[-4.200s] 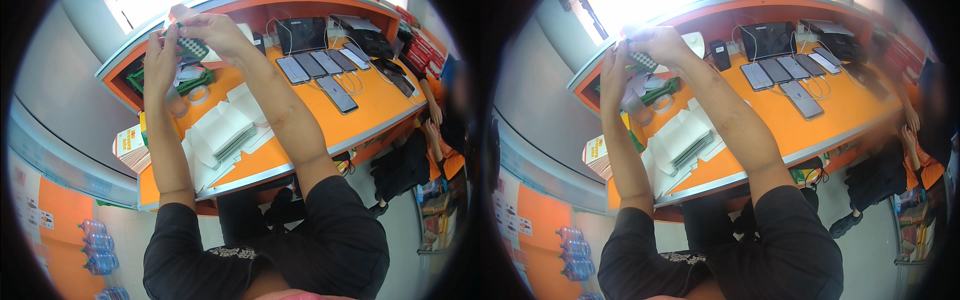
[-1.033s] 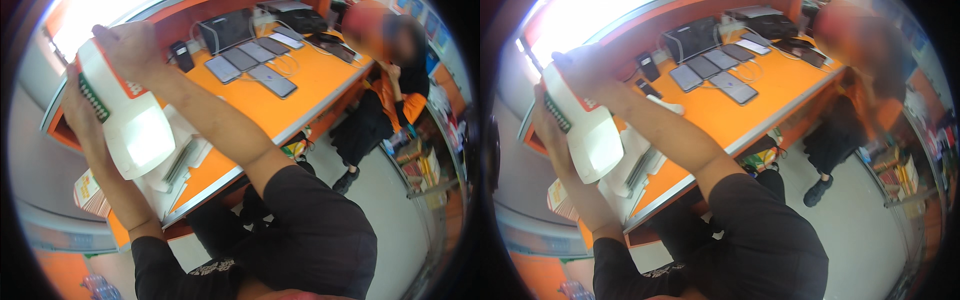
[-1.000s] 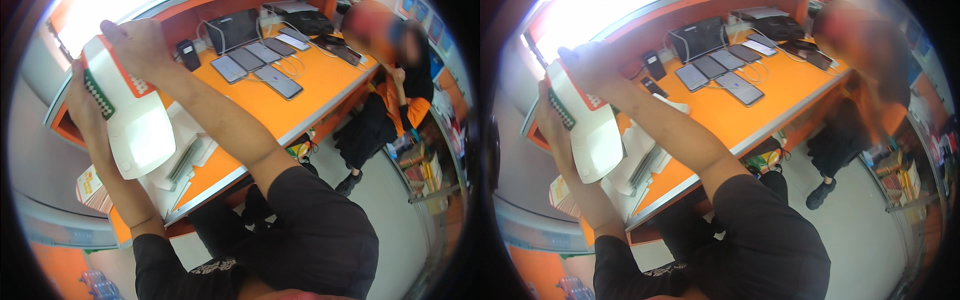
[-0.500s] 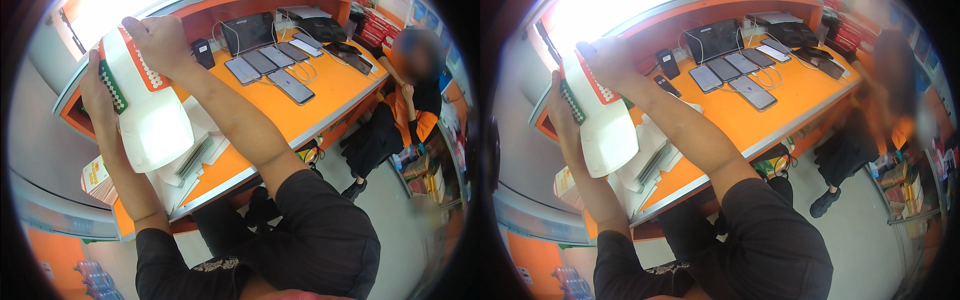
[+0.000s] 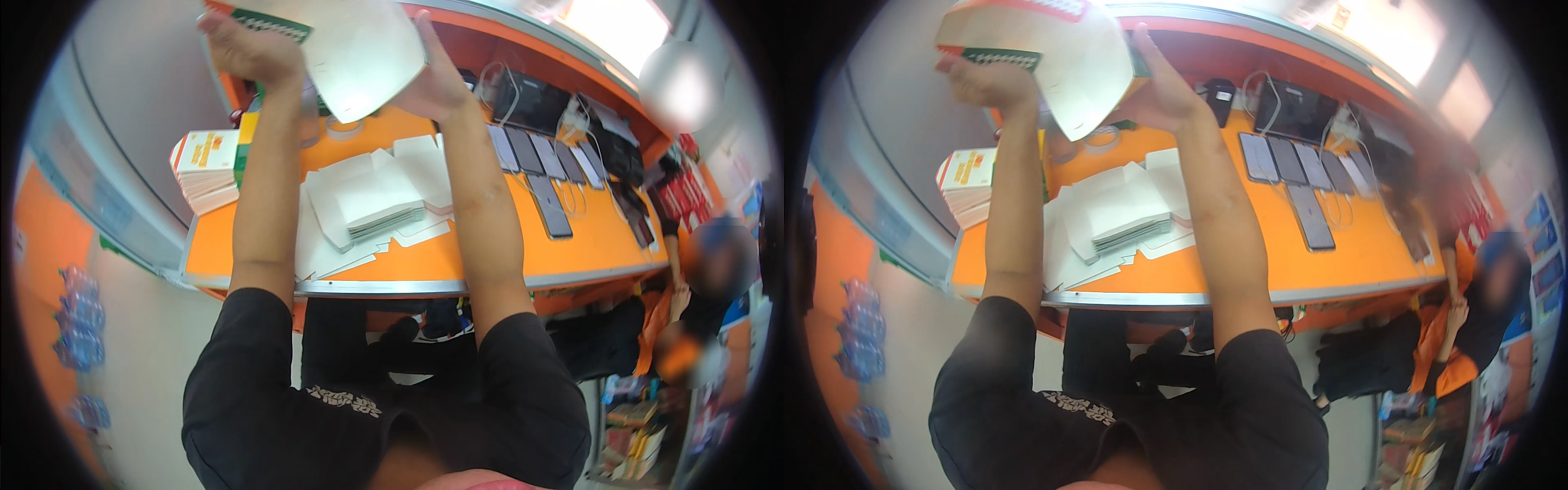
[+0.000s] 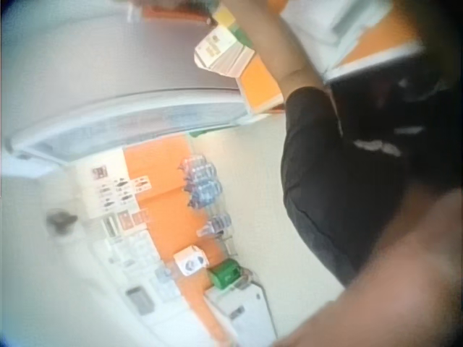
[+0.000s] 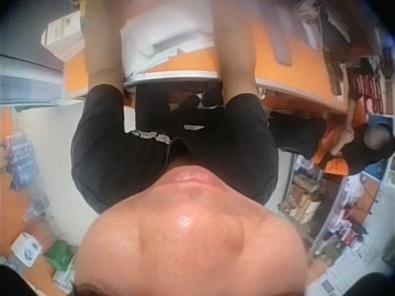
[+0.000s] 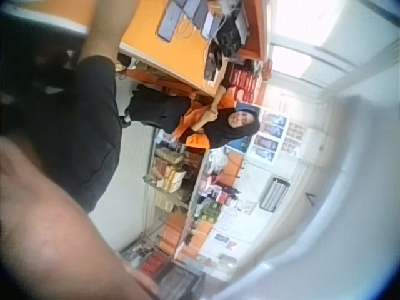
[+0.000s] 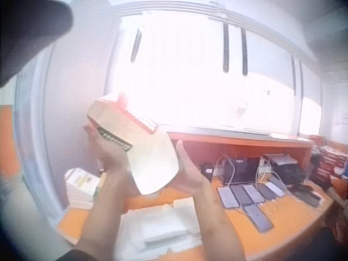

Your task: The person assembles small, colorful paper boxes by folding flat sheets and tucking flaps into slots. They handle the paper sheets one at a time, folding them into rectangular boxes and stacking the finished products on the counter.

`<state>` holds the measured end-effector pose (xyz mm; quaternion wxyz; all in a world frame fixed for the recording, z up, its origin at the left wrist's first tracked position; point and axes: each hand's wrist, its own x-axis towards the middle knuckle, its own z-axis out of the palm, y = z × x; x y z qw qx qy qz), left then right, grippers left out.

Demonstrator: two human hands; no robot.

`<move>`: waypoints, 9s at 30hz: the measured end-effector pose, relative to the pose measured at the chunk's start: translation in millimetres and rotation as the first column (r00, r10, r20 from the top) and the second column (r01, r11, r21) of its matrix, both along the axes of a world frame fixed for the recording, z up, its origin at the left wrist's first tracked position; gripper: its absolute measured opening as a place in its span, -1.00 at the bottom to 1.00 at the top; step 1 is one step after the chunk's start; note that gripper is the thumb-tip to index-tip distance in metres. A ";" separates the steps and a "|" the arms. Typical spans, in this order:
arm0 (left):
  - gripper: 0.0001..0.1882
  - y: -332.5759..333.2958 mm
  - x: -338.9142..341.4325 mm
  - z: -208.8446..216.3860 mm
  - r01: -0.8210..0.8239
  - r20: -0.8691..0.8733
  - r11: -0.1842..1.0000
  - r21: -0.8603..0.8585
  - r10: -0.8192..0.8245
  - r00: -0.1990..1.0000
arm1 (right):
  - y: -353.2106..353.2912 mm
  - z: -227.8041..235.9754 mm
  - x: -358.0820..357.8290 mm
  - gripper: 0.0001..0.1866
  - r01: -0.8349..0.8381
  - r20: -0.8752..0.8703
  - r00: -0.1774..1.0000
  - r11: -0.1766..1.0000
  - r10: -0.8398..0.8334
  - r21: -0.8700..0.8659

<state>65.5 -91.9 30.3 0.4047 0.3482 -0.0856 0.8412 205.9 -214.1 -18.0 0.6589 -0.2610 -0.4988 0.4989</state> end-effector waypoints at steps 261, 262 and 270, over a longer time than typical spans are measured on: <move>-0.64 -14.1 -69.0 -161.1 0.380 -0.853 0.889 -0.257 -0.023 -0.522 | -19.5 -86.4 -23.0 -0.70 0.265 0.963 0.148 0.929 0.226 -0.258; -0.62 -20.9 -72.3 -155.0 0.338 -0.869 0.923 -0.182 0.009 -0.494 | -25.4 -82.5 -27.9 -0.73 0.286 0.983 0.109 0.943 0.146 -0.171; -0.36 -43.4 -86.5 -95.0 0.293 -0.853 0.851 0.435 0.494 -0.169 | -64.0 -39.7 -46.7 -0.84 0.491 0.868 -0.015 0.753 -0.496 0.438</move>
